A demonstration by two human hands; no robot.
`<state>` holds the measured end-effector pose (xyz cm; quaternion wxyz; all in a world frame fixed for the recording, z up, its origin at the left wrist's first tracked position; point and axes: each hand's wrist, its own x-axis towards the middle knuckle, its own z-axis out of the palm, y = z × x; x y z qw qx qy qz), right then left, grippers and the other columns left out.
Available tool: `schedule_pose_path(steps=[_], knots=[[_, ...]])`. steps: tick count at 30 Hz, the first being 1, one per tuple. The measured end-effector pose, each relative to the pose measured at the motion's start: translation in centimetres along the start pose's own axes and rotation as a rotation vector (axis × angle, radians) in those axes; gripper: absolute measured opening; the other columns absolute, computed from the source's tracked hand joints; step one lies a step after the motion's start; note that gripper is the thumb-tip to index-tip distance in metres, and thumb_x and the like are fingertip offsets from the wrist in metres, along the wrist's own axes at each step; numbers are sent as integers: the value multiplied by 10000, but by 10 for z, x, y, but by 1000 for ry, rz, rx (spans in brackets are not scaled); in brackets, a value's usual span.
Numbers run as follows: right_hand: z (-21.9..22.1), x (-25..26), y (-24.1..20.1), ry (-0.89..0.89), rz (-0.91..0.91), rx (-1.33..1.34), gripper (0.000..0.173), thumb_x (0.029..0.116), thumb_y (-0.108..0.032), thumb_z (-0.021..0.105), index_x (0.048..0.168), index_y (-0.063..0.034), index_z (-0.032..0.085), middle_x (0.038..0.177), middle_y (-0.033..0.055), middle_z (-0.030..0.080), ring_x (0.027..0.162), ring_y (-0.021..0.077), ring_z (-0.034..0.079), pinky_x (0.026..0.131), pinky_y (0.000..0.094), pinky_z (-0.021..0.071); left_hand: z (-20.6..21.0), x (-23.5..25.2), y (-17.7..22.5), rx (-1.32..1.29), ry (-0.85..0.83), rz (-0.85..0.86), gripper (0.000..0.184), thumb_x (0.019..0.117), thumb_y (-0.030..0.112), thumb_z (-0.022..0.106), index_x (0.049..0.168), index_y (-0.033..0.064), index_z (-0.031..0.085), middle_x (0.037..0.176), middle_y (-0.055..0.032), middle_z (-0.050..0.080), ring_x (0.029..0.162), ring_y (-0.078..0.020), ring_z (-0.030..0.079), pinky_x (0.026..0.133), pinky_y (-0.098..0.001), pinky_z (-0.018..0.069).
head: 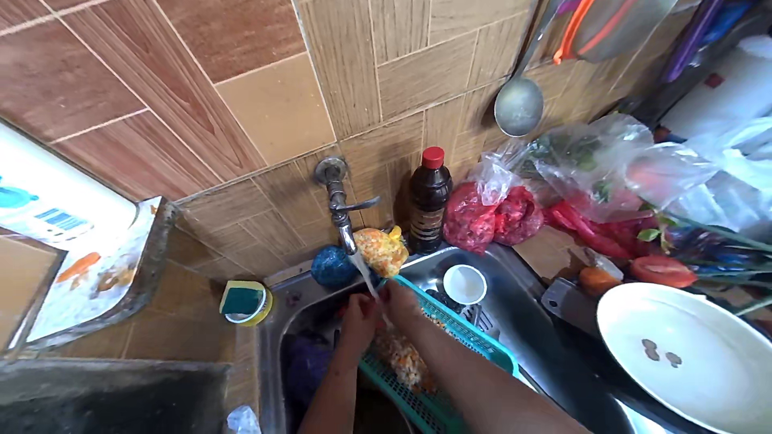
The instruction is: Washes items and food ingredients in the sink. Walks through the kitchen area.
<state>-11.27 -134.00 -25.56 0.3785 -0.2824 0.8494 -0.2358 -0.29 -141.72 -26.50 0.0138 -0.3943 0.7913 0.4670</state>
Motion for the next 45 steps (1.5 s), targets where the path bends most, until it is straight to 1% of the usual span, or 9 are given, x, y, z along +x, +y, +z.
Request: schedule_pose_path(steps=[5, 9, 12, 18, 21, 28, 31, 41, 45], knots=[[-27, -1, -7, -137, -116, -160, 356, 1010, -130, 607, 1349, -22, 619, 1326, 237, 641, 1269, 401, 603, 1073, 585, 471, -9, -6, 26, 387, 17, -144, 346, 1018, 179, 632, 1308, -8, 622, 1291, -213, 654, 1250, -325, 615, 1103, -463, 456], [-22, -2, 7, -170, -134, -121, 507, 988, -238, 667, 1428, -27, 528, 1298, 253, 641, 1224, 417, 620, 1030, 621, 483, -16, -9, 33, 166, 32, -134, 306, 1050, 171, 575, 1292, 2, 652, 1272, -197, 670, 1211, -296, 636, 1074, -453, 480], [-15, -9, 8, -55, -153, -109, 693, 933, -177, 750, 1513, -28, 402, 1434, 272, 521, 1249, 437, 598, 1034, 595, 505, -11, -12, 38, 24, 57, -30, 322, 1079, 162, 498, 1324, -23, 594, 1218, -229, 664, 1139, -323, 650, 1022, -485, 501], [-18, -15, 12, -16, -248, -144, 304, 1028, -126, 596, 1312, -34, 653, 1419, 238, 556, 1266, 380, 602, 1084, 522, 490, -20, -18, 63, 367, 83, -54, 392, 985, 294, 688, 1291, 51, 652, 1218, -184, 693, 1164, -341, 658, 1020, -550, 500], [-20, -14, 12, -169, -191, -235, 356, 1009, -74, 572, 1358, -57, 645, 1373, 227, 630, 1320, 409, 570, 1110, 609, 431, -24, -15, 71, 465, -36, -152, 337, 996, 274, 660, 1248, 51, 686, 1251, -177, 682, 1215, -337, 628, 1050, -541, 475], [-7, -12, 8, -111, -152, -39, 415, 1026, -185, 582, 1413, -37, 562, 1361, 242, 613, 1291, 406, 582, 1085, 586, 458, -15, -20, 83, 585, 1, -211, 329, 1031, 337, 582, 1268, 134, 687, 1252, -140, 695, 1194, -325, 649, 982, -563, 507], [-12, -13, 0, -122, -152, -99, 341, 1055, -165, 543, 1348, -22, 645, 1377, 236, 621, 1333, 392, 560, 1132, 553, 423, -14, -19, 85, 649, -2, -237, 398, 1043, 431, 546, 1273, 137, 686, 1260, -138, 695, 1200, -321, 651, 968, -561, 514], [-25, -4, 12, -61, -227, -12, 249, 946, -37, 659, 1189, -12, 709, 1205, 203, 698, 1195, 367, 637, 1051, 555, 482, -13, -20, 77, 796, -130, -259, 349, 989, 228, 614, 1319, 131, 671, 1340, -149, 656, 1265, -336, 612, 1004, -553, 506], [-17, -8, 11, -96, -196, -39, 394, 949, -40, 645, 1343, -63, 640, 1326, 205, 656, 1274, 384, 604, 1076, 584, 470, -16, -19, 78, 784, -154, -213, 337, 1006, 256, 618, 1323, 158, 674, 1336, -143, 661, 1261, -340, 615, 1008, -576, 499]])
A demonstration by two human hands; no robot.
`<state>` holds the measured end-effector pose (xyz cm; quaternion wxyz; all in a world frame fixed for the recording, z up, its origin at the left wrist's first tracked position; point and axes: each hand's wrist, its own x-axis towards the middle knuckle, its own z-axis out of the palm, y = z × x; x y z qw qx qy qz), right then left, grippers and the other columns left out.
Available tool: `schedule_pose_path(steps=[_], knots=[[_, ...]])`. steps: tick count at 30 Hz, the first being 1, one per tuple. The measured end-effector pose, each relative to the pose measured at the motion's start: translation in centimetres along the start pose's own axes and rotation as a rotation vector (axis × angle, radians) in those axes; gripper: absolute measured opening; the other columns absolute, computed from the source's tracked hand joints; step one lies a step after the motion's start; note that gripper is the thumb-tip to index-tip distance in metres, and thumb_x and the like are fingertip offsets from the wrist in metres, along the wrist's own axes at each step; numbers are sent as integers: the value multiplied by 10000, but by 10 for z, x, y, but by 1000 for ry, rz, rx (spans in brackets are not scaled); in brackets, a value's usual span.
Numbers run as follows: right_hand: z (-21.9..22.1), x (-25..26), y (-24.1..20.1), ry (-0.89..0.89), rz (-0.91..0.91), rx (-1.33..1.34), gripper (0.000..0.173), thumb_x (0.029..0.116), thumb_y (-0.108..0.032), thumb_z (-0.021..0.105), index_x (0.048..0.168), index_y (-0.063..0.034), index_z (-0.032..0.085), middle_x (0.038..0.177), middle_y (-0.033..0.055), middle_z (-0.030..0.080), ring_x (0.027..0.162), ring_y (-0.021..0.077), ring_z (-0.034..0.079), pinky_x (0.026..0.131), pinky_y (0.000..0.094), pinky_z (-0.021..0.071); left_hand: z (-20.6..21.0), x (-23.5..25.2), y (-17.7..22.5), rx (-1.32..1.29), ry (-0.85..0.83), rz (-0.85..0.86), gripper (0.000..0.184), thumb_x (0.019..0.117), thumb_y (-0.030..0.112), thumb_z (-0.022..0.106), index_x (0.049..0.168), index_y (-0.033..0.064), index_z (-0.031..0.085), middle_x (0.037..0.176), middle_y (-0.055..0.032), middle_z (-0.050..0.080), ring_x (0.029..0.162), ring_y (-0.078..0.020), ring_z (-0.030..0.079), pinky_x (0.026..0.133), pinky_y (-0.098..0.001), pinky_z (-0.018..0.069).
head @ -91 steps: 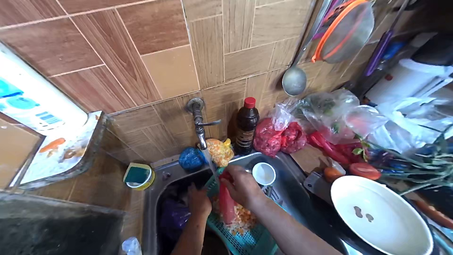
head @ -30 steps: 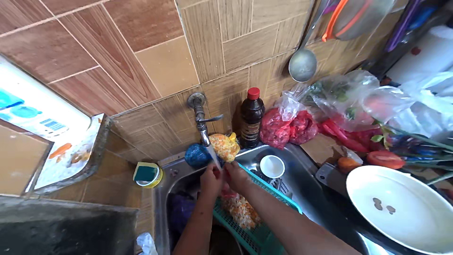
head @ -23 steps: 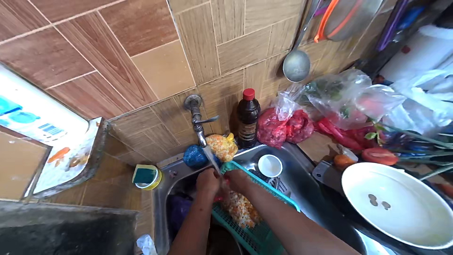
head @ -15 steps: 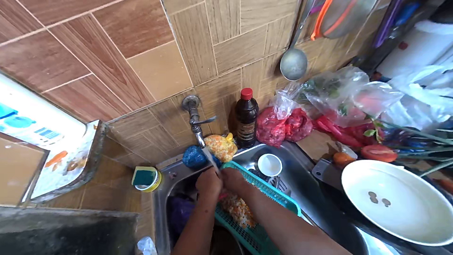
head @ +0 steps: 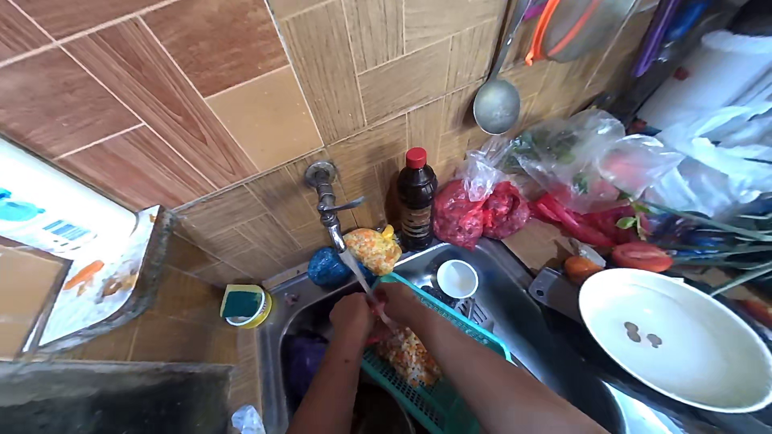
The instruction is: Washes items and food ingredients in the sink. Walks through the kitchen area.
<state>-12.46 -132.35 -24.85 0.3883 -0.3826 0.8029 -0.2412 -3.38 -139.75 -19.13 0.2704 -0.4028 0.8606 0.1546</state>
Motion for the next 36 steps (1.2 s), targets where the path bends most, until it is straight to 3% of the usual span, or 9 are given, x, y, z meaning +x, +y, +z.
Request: schedule_pose_path(steps=[3, 8, 12, 14, 18, 21, 28, 32, 36], knots=[[8, -3, -7, 21, 37, -15, 465, 961, -154, 681, 1405, -66, 576, 1419, 233, 555, 1340, 421, 520, 1081, 607, 449, -1, -5, 8, 50, 22, -27, 326, 997, 259, 617, 1265, 87, 688, 1281, -166, 680, 1221, -352, 635, 971, -562, 518], [14, 1, -10, -19, 80, -103, 336, 1083, -195, 499, 1336, -10, 622, 1339, 228, 647, 1304, 387, 594, 1106, 549, 454, 4, -5, 13, 115, 51, -51, 336, 1011, 289, 593, 1241, 66, 691, 1244, -160, 697, 1198, -328, 651, 947, -536, 529], [7, 1, -6, -62, 21, -229, 295, 1065, -143, 532, 1268, 29, 661, 1311, 244, 655, 1290, 407, 592, 1103, 560, 444, 8, -2, 7, 147, 27, -56, 334, 955, 214, 645, 1253, 69, 690, 1260, -163, 691, 1206, -337, 645, 947, -539, 530], [-2, -4, -5, -47, -23, -221, 274, 1052, -151, 565, 1215, 21, 701, 1273, 237, 675, 1262, 397, 609, 1091, 554, 452, 8, 1, 4, 143, 12, -72, 342, 963, 242, 647, 1261, 81, 688, 1285, -164, 679, 1217, -336, 640, 952, -541, 532], [-11, -8, -11, -79, 49, -264, 270, 1004, -73, 594, 1244, 5, 689, 1303, 231, 660, 1275, 400, 598, 1087, 563, 461, 13, 10, -2, 107, 24, -88, 377, 980, 192, 628, 1338, 79, 650, 1432, -196, 568, 1292, -381, 576, 992, -553, 522], [-12, -7, -7, -97, 86, -311, 276, 1002, -60, 584, 1244, 29, 681, 1317, 242, 648, 1278, 409, 595, 1079, 571, 465, 10, 9, -11, 86, -25, -128, 371, 990, 173, 607, 1332, 33, 634, 1441, -220, 558, 1335, -407, 535, 1031, -591, 476], [20, 0, 12, -40, 11, -53, 340, 1008, -44, 575, 1339, 2, 635, 1347, 257, 631, 1313, 425, 566, 1122, 587, 421, -7, 11, -8, -253, -54, 54, 350, 1066, 210, 516, 1338, 13, 614, 1332, -224, 629, 1285, -354, 584, 1095, -541, 439], [21, 0, 5, -36, 41, 99, 400, 1041, -187, 566, 1405, -21, 582, 1357, 251, 627, 1304, 408, 580, 1109, 595, 434, 0, 6, -2, -383, 152, 43, 449, 994, 247, 664, 1355, -3, 566, 1235, -230, 668, 1184, -363, 645, 1034, -536, 493], [12, -2, 10, 81, 16, 223, 291, 1012, -181, 642, 1248, -19, 694, 1240, 205, 694, 1213, 357, 637, 1072, 555, 472, -2, 5, -2, -304, 106, 40, 588, 944, 212, 726, 1457, 48, 489, 1271, -218, 659, 1205, -367, 636, 1040, -542, 493]])
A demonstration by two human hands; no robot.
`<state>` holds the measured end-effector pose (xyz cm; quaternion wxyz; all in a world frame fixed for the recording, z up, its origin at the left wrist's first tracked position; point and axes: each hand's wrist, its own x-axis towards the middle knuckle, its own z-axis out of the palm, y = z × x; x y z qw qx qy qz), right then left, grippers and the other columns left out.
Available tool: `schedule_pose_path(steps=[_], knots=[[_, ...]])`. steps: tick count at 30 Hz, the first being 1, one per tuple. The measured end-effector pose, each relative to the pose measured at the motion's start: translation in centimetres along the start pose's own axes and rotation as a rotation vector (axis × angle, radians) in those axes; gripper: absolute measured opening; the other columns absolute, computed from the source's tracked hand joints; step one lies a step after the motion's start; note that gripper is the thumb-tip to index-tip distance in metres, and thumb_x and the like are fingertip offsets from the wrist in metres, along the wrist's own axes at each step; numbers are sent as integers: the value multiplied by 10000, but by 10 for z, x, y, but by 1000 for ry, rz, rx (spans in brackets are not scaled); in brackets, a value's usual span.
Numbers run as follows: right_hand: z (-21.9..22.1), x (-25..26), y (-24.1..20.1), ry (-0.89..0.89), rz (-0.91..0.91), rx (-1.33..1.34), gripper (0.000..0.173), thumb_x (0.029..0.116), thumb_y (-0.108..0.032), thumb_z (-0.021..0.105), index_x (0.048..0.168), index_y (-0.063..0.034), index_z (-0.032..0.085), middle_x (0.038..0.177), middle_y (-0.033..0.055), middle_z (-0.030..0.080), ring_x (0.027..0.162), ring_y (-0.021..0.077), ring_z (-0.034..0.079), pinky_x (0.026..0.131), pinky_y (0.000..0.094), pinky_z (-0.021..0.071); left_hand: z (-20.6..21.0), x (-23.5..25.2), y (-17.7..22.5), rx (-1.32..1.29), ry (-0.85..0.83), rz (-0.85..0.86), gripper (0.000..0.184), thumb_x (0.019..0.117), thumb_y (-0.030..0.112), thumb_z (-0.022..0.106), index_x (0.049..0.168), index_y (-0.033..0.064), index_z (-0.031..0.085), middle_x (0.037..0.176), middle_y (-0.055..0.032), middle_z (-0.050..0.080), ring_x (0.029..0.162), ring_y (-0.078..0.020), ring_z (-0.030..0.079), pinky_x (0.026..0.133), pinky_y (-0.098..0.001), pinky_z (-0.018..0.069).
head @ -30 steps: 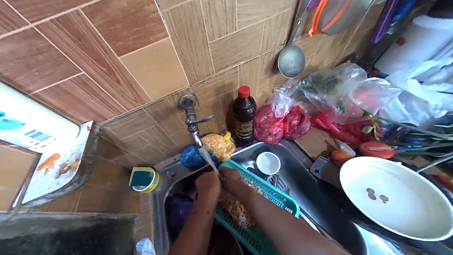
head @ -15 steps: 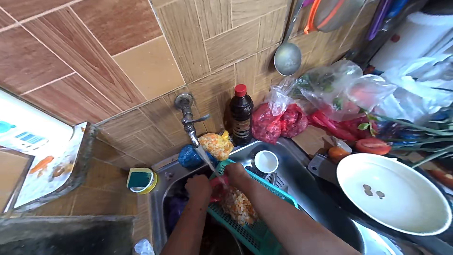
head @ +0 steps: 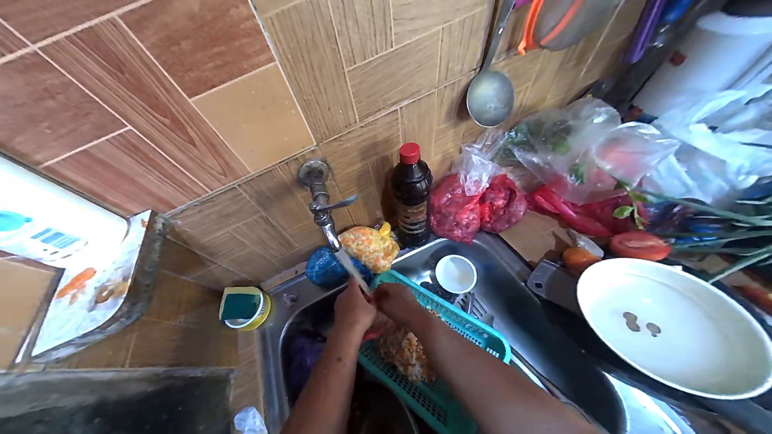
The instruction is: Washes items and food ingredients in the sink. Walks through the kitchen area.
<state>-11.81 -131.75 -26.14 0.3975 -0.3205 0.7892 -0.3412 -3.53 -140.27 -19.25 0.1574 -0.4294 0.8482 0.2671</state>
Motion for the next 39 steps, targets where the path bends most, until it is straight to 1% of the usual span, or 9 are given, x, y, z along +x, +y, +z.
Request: schedule_pose_path(steps=[3, 9, 15, 19, 24, 28, 33, 36, 39], knots=[[-13, 0, 1, 51, 69, -155, 250, 974, -133, 672, 1192, -18, 707, 1212, 208, 702, 1200, 378, 645, 1043, 580, 490, -4, 0, -3, 209, -69, -14, 623, 924, 145, 717, 1491, 68, 471, 1335, -222, 627, 1261, -382, 603, 1049, -561, 482], [-21, -2, 6, -23, 196, -381, 286, 1029, -172, 595, 1243, -5, 685, 1306, 226, 664, 1274, 402, 608, 1065, 590, 480, -6, -7, -15, 357, -97, -69, 296, 1003, 137, 603, 1262, 12, 674, 1343, -205, 635, 1295, -357, 586, 1072, -525, 475], [-5, -2, 14, -140, 37, -333, 319, 1042, -109, 546, 1321, -13, 667, 1374, 233, 630, 1338, 399, 556, 1145, 562, 406, -9, -6, -8, -33, -78, -105, 373, 1069, 251, 519, 1289, -28, 636, 1303, -241, 633, 1259, -348, 596, 1078, -516, 452], [7, -1, 5, -126, 113, -280, 361, 1030, -51, 542, 1380, 15, 599, 1416, 257, 589, 1361, 418, 533, 1149, 568, 400, -3, -8, -10, -188, 36, -42, 391, 999, 231, 662, 1304, -6, 602, 1251, -227, 651, 1201, -343, 622, 1043, -511, 478], [-2, 1, 6, -24, 214, -93, 407, 1059, -314, 574, 1242, 35, 672, 1304, 260, 650, 1279, 408, 593, 1084, 583, 447, -8, -10, -15, -49, -6, -42, 523, 888, 133, 776, 1363, 59, 570, 1297, -207, 643, 1230, -350, 616, 1050, -526, 483], [-7, 11, 22, 61, 180, 131, 341, 973, -147, 669, 1264, 24, 626, 1258, 249, 651, 1209, 387, 623, 1037, 572, 491, -6, -7, -23, 69, -68, -66, 553, 903, 97, 708, 1425, 69, 526, 1351, -207, 621, 1283, -350, 591, 1078, -519, 470], [-25, 4, 16, -56, 242, -72, 558, 1011, -487, 604, 1241, 15, 685, 1295, 252, 653, 1260, 404, 600, 1068, 623, 441, 5, 1, -33, 77, -25, -109, 509, 955, 188, 692, 1413, 27, 538, 1382, -226, 593, 1299, -354, 579, 1097, -504, 461], [-44, -7, -2, -187, 270, -70, 417, 1030, -309, 603, 1263, 33, 654, 1310, 259, 629, 1248, 388, 593, 1051, 596, 447, 8, 2, -33, 133, -40, -162, 461, 977, 214, 643, 1405, 57, 576, 1437, -223, 549, 1329, -356, 554, 1100, -509, 458], [-54, -9, -1, -178, 100, -45, 298, 972, -55, 640, 1265, -13, 683, 1252, 212, 672, 1171, 336, 644, 1027, 541, 497, 14, 6, -37, 43, -89, -172, 434, 1028, 263, 604, 1382, 12, 584, 1395, -216, 599, 1319, -332, 572, 1113, -496, 444]])
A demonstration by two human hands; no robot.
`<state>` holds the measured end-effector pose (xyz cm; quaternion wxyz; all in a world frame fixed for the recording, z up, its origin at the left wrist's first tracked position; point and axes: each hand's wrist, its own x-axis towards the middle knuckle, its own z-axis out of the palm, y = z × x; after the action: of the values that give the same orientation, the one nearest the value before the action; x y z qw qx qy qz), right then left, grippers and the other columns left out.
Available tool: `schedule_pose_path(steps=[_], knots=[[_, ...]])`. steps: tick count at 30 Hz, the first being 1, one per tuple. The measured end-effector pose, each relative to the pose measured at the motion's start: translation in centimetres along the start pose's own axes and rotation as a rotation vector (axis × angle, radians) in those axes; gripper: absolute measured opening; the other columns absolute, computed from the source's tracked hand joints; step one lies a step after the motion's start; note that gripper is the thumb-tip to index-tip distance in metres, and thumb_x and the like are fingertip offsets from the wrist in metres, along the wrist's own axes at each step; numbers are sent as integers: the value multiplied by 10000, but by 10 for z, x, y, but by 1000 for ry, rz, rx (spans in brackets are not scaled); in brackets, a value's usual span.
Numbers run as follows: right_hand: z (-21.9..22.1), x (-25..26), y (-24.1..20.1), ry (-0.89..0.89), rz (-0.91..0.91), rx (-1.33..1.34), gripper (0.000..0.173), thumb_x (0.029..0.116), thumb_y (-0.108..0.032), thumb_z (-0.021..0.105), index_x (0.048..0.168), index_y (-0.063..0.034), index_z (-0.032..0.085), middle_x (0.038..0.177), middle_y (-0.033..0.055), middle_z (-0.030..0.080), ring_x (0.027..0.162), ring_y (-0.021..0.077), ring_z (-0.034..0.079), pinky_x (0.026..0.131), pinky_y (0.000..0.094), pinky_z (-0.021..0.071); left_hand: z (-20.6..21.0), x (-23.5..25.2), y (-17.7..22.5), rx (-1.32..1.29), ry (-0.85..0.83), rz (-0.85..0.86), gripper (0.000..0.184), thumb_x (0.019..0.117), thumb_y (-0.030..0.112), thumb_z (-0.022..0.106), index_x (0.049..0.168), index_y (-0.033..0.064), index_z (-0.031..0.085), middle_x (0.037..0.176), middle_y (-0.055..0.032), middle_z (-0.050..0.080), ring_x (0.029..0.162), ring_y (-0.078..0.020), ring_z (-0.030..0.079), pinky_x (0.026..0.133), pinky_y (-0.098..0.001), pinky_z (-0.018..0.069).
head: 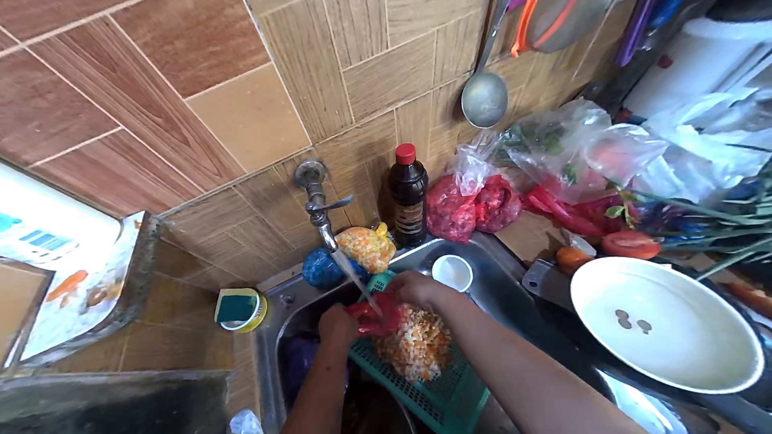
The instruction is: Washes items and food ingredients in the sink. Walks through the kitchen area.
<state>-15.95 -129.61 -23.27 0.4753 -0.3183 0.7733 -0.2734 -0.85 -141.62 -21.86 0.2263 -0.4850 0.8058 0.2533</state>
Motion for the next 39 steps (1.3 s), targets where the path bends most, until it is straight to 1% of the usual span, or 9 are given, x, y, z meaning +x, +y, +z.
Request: schedule_pose_path(steps=[6, 14, 18, 23, 25, 29, 32, 35, 39], knots=[[9, -14, -15, 41, -120, 44, 237, 973, -138, 704, 1189, -42, 720, 1125, 154, 708, 1044, 267, 667, 970, 489, 519, 29, 22, -4, -844, 5, -108, 321, 1053, 83, 531, 1352, -22, 581, 1304, -241, 623, 1155, -335, 654, 927, -480, 574], [26, -3, 2, 195, 16, -16, 341, 1050, -221, 572, 1235, 55, 645, 1216, 267, 668, 1180, 410, 635, 1033, 588, 482, 21, 5, 24, -1179, -204, 212, 270, 1089, 134, 438, 1242, -37, 580, 1019, -161, 667, 898, -221, 665, 827, -389, 564], [21, 1, 5, 215, 54, 137, 351, 1104, -161, 424, 1377, 32, 532, 1346, 269, 611, 1268, 394, 604, 1077, 558, 469, 19, 10, 19, -1000, -188, 314, 302, 999, 50, 585, 1291, -29, 577, 1112, -195, 669, 968, -259, 672, 863, -426, 571], [24, -3, 5, 61, 0, -204, 634, 917, -332, 781, 1445, -65, 555, 1355, 228, 631, 1280, 406, 592, 1075, 624, 455, 8, 8, 17, -718, -99, 219, 256, 998, 115, 644, 1205, -34, 655, 1083, -188, 689, 981, -255, 670, 905, -428, 542], [25, -5, -1, 75, 71, -323, 432, 982, -202, 666, 1390, -66, 625, 1409, 229, 603, 1335, 427, 549, 1090, 648, 427, 11, 7, 14, -826, -152, 305, 247, 975, 72, 664, 1198, -32, 652, 1039, -160, 700, 900, -211, 685, 828, -378, 573], [7, -11, -4, 75, 98, -157, 353, 1083, -136, 468, 1359, 21, 621, 1434, 254, 575, 1388, 401, 503, 1155, 581, 370, 15, 13, 4, -507, -247, 357, 511, 916, 130, 769, 1366, -11, 570, 1300, -214, 635, 1174, -273, 649, 1018, -426, 536], [7, -15, 6, 203, 120, 322, 279, 1042, -183, 569, 1161, 33, 699, 1207, 228, 674, 1158, 332, 627, 1014, 540, 479, 23, 13, 12, -318, -248, 311, 391, 1028, 179, 612, 1380, 9, 590, 1347, -226, 618, 1251, -314, 608, 1082, -479, 476], [5, -21, 10, 236, 98, 571, 252, 998, -209, 648, 1099, 13, 711, 1074, 190, 693, 1004, 284, 652, 916, 502, 520, 33, 11, 17, -687, -243, 265, 372, 1075, 80, 458, 1436, 7, 515, 1343, -206, 606, 1195, -271, 629, 1012, -437, 531], [0, -24, 20, 49, -68, 125, 665, 853, -252, 863, 1381, 1, 549, 1244, 214, 669, 1165, 324, 655, 1044, 523, 510, 29, -1, 27, -1217, -266, 249, 340, 1123, 150, 329, 1353, -6, 525, 1091, -162, 665, 942, -225, 673, 837, -395, 574]])
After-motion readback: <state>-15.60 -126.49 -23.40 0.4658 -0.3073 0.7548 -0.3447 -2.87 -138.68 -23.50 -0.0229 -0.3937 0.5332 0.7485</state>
